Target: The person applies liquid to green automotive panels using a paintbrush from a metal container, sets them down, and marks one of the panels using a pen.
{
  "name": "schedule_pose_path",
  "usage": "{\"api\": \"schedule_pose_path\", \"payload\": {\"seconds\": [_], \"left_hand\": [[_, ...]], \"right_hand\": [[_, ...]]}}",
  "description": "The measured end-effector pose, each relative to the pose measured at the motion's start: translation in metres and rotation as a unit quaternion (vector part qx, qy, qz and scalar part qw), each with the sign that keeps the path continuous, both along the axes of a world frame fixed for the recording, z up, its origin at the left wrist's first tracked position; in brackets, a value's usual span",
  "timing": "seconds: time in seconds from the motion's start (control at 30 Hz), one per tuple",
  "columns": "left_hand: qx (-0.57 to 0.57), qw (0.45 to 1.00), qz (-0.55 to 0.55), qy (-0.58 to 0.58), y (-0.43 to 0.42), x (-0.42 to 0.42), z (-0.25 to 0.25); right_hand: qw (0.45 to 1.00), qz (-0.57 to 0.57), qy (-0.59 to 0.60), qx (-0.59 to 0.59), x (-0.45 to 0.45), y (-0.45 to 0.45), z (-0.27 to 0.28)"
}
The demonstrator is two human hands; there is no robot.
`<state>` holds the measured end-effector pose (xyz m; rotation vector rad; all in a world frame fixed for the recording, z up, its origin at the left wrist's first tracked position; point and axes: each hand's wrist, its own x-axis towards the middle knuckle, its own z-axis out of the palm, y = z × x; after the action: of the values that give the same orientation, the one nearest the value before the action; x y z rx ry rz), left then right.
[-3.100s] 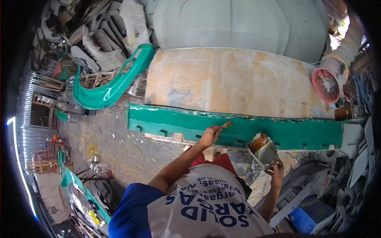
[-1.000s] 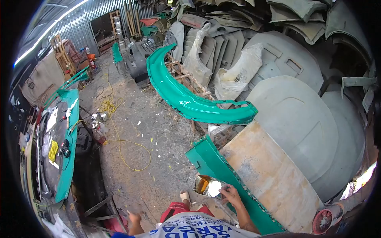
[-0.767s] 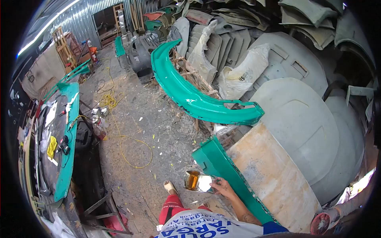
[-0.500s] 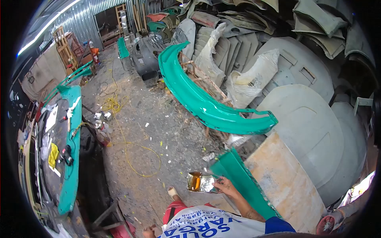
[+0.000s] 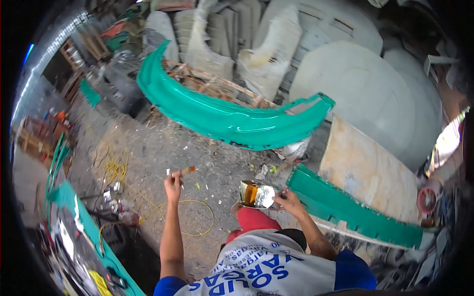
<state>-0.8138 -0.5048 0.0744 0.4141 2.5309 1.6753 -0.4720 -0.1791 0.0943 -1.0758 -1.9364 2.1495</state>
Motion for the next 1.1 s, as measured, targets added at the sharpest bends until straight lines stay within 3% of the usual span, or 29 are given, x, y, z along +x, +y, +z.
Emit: {"api": "schedule_pose_path", "payload": {"seconds": [0.07, 0.13, 0.23, 0.33, 0.53, 0.67, 0.87, 0.93, 1.1], "left_hand": [[-0.008, 0.999, -0.045, 0.003, 0.057, -0.031, 0.018], [0.032, 0.991, -0.126, -0.015, 0.104, -0.057, 0.027], [-0.031, 0.965, -0.255, 0.057, 0.167, -0.089, 0.027], [-0.107, 0.928, -0.356, 0.034, 0.229, -0.108, 0.039], [-0.053, 0.860, -0.505, 0.052, 0.351, -0.120, 0.001], [-0.086, 0.782, -0.611, 0.084, 0.414, -0.116, -0.011], [-0.058, 0.723, -0.684, 0.076, 0.462, -0.116, -0.055], [-0.046, 0.695, -0.709, 0.114, 0.464, -0.121, -0.057], [-0.078, 0.649, -0.745, 0.135, 0.438, -0.160, -0.084]], "right_hand": [[0.999, -0.036, 0.014, -0.014, -0.017, 0.010, -0.004], [0.997, -0.055, -0.053, -0.017, -0.031, 0.016, -0.014], [0.988, -0.145, -0.053, 0.004, -0.046, 0.017, -0.016], [0.983, -0.170, -0.061, -0.019, -0.050, 0.020, -0.005], [0.948, -0.314, 0.019, -0.043, -0.040, -0.007, 0.005], [0.887, -0.460, 0.027, -0.037, -0.041, -0.055, -0.006], [0.792, -0.607, -0.050, -0.040, -0.093, -0.142, 0.013], [0.733, -0.677, -0.032, -0.058, -0.119, -0.167, 0.019], [0.698, -0.711, -0.057, -0.062, -0.170, -0.211, 0.024]]}}
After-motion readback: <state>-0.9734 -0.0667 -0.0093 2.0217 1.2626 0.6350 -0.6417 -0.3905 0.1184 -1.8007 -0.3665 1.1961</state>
